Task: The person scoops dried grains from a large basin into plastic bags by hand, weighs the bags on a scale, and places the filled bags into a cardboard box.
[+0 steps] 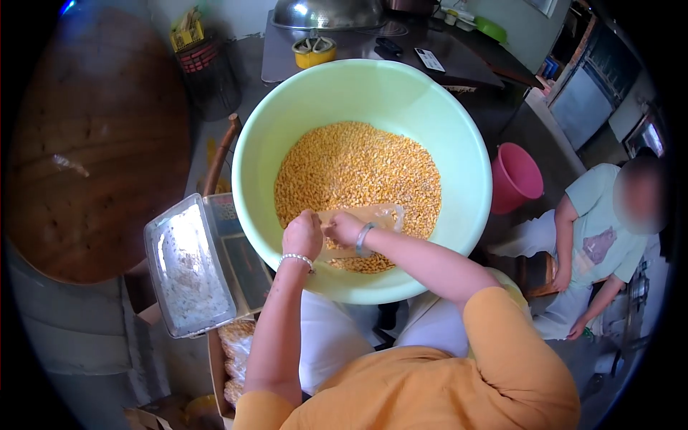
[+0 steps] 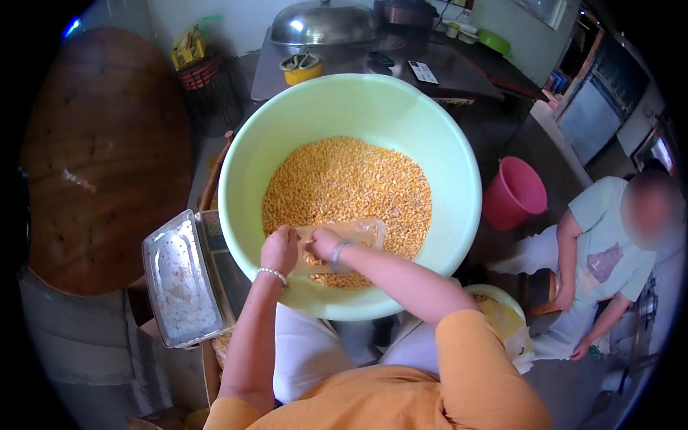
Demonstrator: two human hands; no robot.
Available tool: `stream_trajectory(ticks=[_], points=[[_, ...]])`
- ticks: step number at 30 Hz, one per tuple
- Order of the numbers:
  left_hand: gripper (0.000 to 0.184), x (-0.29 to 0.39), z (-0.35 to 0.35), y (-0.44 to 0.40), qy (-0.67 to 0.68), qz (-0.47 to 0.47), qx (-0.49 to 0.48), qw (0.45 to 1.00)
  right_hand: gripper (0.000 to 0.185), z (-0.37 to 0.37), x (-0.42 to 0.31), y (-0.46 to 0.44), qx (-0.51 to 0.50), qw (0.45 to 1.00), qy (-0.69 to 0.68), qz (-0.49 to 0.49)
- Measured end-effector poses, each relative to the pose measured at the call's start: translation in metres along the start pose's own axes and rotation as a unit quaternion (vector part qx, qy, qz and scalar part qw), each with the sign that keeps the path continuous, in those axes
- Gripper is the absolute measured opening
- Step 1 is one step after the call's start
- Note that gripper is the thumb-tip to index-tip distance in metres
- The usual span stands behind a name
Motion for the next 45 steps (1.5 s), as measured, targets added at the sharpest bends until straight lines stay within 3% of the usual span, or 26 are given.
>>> stream_trajectory(ticks=[1,4,7,10,13,16,18,21,24,27,33,39,45], points=[[0.024,0.0,0.0,0.0,-0.005,-0.003,-0.005,1.0,0.026,-0.002,-0.001,-0.002,0.03,0.999,0.015,-0.004],[0.027,0.003,0.0,0.0,-0.019,0.0,-0.032,0.999,0.023,-0.008,-0.043,0.028,0.036,0.957,0.264,-0.117],[0.03,0.011,0.001,0.003,-0.021,0.021,-0.084,0.996,0.021,-0.034,-0.064,0.06,0.096,0.928,0.274,-0.233],[0.031,0.015,-0.001,0.008,-0.039,0.041,-0.098,0.993,0.024,-0.078,-0.075,0.101,0.283,0.86,0.254,-0.339],[0.03,0.016,0.003,0.009,-0.061,0.042,-0.103,0.992,0.036,-0.088,-0.069,0.109,0.357,0.835,0.328,-0.259],[0.028,0.01,0.013,0.004,-0.086,0.042,-0.086,0.992,0.037,-0.093,-0.013,0.079,0.289,0.921,0.261,-0.023],[0.026,0.007,0.012,0.004,-0.091,0.036,-0.07,0.993,0.03,-0.1,0.04,0.051,0.228,0.957,0.118,0.136],[0.026,0.005,0.011,0.004,-0.08,0.014,-0.089,0.993,0.02,-0.112,0.062,0.035,0.317,0.934,-0.164,0.021],[0.024,0.009,-0.004,0.005,-0.057,0.001,-0.059,0.997,0.016,-0.115,0.004,0.069,0.253,0.935,-0.25,-0.014],[0.021,0.013,-0.008,0.005,-0.02,0.02,0.005,1.0,0.009,-0.124,-0.002,0.079,0.266,0.93,-0.255,0.005],[0.02,0.01,-0.022,0.003,0.012,0.002,0.037,0.999,0.007,-0.13,-0.03,0.093,0.246,0.931,-0.27,-0.022],[0.02,0.017,-0.101,0.01,0.083,0.023,0.121,0.989,0.014,-0.116,-0.126,0.111,0.194,0.95,-0.222,-0.103],[0.02,-0.051,-0.205,0.061,0.151,0.008,0.217,0.964,0.018,-0.045,-0.238,0.118,0.08,0.969,-0.172,-0.156]])
Point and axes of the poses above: each hand's wrist, its own y-axis away from the middle knuckle, its own z-axis out of the palm, x = y × z, the point moved 8 cm from there along -y, towards the middle knuckle, and after that the axes turned 11 degrees about -y, right-handed, at the moved point
